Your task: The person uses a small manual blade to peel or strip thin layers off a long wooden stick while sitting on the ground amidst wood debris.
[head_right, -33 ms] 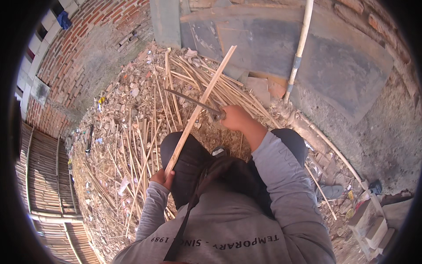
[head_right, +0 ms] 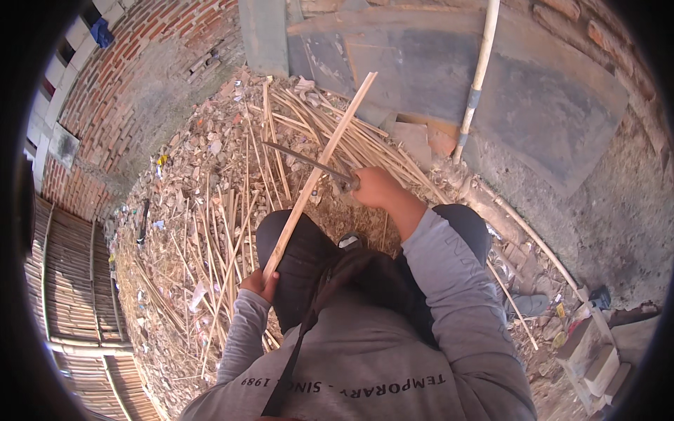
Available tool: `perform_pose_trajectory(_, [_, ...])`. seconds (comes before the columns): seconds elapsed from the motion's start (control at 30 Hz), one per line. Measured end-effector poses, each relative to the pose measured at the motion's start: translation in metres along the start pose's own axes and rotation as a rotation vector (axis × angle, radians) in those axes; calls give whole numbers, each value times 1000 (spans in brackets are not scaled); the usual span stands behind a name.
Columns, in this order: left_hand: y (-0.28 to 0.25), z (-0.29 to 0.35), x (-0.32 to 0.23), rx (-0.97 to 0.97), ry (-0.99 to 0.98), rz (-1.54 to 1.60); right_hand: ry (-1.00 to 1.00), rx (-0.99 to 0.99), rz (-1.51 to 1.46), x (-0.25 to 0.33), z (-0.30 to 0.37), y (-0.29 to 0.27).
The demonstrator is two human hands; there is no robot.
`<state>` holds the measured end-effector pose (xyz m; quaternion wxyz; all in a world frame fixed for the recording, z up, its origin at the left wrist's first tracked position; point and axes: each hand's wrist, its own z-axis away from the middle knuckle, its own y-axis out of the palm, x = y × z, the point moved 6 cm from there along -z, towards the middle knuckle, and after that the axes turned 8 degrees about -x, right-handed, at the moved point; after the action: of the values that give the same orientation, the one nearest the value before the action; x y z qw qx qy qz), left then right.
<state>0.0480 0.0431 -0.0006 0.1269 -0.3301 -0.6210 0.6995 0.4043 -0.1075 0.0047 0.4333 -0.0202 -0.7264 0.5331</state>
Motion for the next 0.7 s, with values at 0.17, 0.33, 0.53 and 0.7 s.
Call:
perform_pose_trajectory(0.17, [2,-1,0,-13,0,0,-24,0,-20,-1,0,1])
perform_pose_trajectory(0.33, [1,-1,-1,-8,-6,20,-30,-18,-14,0,1,1])
perform_pose_trajectory(0.53, [-1,-1,-2,-11,4,6,-28,-54,32,8,4,-13])
perform_pose_trajectory(0.7, [2,-3,-5,-21,28,-81,-26,-85,76,10,9,-23])
